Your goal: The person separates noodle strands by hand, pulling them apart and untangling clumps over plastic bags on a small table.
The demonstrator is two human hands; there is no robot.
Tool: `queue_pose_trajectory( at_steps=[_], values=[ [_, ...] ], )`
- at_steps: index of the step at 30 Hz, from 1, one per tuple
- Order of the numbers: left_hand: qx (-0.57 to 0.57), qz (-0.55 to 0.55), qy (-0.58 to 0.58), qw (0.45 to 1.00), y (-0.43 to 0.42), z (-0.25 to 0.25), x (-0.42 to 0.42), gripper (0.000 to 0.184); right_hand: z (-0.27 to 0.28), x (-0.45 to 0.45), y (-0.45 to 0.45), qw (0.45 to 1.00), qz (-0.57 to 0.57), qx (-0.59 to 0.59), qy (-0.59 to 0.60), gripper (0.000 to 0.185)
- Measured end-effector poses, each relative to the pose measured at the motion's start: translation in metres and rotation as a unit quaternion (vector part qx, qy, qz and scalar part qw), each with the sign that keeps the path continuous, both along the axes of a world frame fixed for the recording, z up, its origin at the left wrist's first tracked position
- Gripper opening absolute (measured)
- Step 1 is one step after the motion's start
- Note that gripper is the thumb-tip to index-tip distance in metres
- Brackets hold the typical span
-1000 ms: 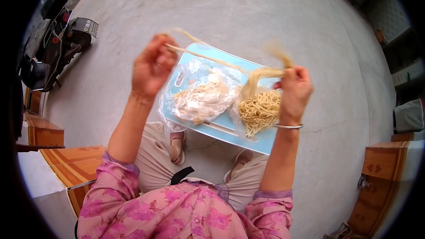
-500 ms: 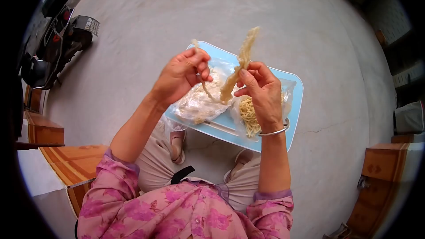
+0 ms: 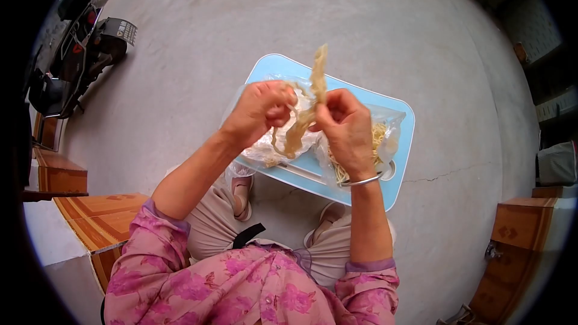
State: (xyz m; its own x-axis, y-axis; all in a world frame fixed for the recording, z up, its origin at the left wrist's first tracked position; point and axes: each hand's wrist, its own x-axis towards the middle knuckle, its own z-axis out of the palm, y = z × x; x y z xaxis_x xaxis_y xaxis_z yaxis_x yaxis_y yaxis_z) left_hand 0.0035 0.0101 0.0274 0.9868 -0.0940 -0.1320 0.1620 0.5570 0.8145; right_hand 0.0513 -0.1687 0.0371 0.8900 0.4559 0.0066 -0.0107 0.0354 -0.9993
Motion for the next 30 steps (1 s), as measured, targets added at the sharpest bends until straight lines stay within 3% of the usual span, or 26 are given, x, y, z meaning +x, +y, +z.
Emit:
queue_pose_trajectory(
  at_steps=[5, 8, 10, 13, 16, 18, 22, 30],
  values=[
    [-0.200, 0.133, -0.062, 0.969, 0.049, 0.023, 0.007, 0.008, -0.013, 0.043, -0.044, 0.973, -0.220, 0.003, -0.068, 0.010],
    [-0.213, 0.173, -0.149, 0.950, 0.079, 0.025, 0.008, 0.006, -0.021, 0.067, -0.074, 0.938, -0.340, 0.008, -0.067, 0.010],
    [-0.177, 0.195, -0.121, 0.957, 0.074, 0.028, 0.009, 0.009, -0.019, 0.069, -0.075, 0.933, -0.350, 0.077, -0.029, 0.010],
    [-0.127, 0.142, -0.067, 0.979, 0.047, 0.011, 0.012, 0.008, -0.013, 0.057, -0.055, 0.956, -0.275, 0.100, -0.006, 0.010],
    [-0.134, 0.052, -0.030, 0.989, 0.019, 0.005, 0.012, 0.006, -0.003, 0.034, -0.030, 0.988, -0.127, 0.083, 0.040, 0.020],
    [-0.035, 0.047, -0.028, 0.998, 0.008, 0.008, 0.010, 0.009, 0.000, 0.023, -0.020, 0.996, -0.054, 0.061, 0.035, 0.023],
    [0.159, 0.046, -0.042, 0.985, -0.006, 0.003, 0.007, 0.019, -0.004, 0.010, -0.009, 0.998, 0.003, 0.052, 0.031, 0.020],
    [0.239, 0.026, -0.101, 0.965, -0.004, -0.008, 0.008, 0.014, -0.005, 0.001, -0.003, 0.999, 0.028, 0.038, 0.022, 0.018]
  ],
)
